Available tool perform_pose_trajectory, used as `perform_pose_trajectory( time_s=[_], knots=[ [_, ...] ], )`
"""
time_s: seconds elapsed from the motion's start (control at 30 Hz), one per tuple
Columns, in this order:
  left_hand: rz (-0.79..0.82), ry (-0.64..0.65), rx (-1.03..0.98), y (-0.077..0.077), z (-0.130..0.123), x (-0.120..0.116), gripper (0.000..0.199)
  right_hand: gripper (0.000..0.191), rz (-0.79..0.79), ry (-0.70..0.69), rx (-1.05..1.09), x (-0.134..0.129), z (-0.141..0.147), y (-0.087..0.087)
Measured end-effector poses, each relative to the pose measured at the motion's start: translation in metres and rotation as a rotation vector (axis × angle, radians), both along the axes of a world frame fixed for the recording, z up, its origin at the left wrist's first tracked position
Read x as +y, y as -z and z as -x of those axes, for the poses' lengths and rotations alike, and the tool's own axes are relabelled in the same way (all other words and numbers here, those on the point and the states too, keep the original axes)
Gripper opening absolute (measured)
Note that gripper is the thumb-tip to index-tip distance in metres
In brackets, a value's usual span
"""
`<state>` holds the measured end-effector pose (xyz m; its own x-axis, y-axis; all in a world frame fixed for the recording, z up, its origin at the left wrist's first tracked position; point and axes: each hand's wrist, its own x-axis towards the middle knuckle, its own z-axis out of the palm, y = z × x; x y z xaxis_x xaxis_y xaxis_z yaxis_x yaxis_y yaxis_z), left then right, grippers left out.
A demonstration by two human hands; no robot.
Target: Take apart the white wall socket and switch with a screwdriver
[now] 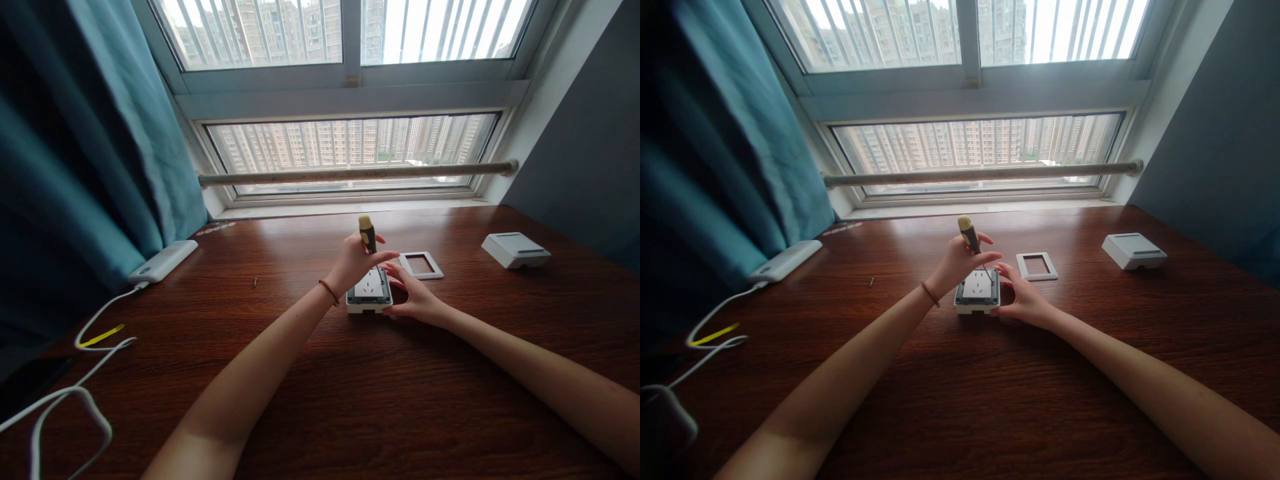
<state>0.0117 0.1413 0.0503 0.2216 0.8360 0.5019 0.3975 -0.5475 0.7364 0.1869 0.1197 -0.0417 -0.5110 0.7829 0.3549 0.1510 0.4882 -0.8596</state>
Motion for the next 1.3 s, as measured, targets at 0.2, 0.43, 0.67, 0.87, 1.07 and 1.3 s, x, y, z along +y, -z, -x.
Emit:
perform_pose_trajectory(
  time_s=[0.2,0.43,0.67,0.87,1.07,1.3],
  knots=[
    [0.283,0.219,-0.181,-0.010,0.005,0.003,0.048,0.094,-0.010,0.021,-0.020,0.001,-0.002,0.003],
    [0.497,0.369,-0.183,-0.023,0.020,0.004,0.040,0.094,-0.001,0.020,-0.027,0.000,-0.002,0.002],
    [0.529,0.593,-0.170,-0.028,0.029,0.001,0.032,0.096,0.014,0.020,-0.022,0.000,-0.001,0.002],
    [0.308,0.383,-0.047,-0.023,0.019,0.000,0.029,0.094,0.009,0.009,-0.003,0.000,-0.001,0.001],
    [0.077,0.126,0.030,-0.017,0.012,-0.002,0.036,0.093,0.002,0.018,-0.011,-0.001,-0.001,0.002],
    [0.397,0.334,-0.225,-0.024,0.013,-0.004,0.046,0.094,0.001,0.022,-0.031,0.000,-0.002,0.002]
  ],
)
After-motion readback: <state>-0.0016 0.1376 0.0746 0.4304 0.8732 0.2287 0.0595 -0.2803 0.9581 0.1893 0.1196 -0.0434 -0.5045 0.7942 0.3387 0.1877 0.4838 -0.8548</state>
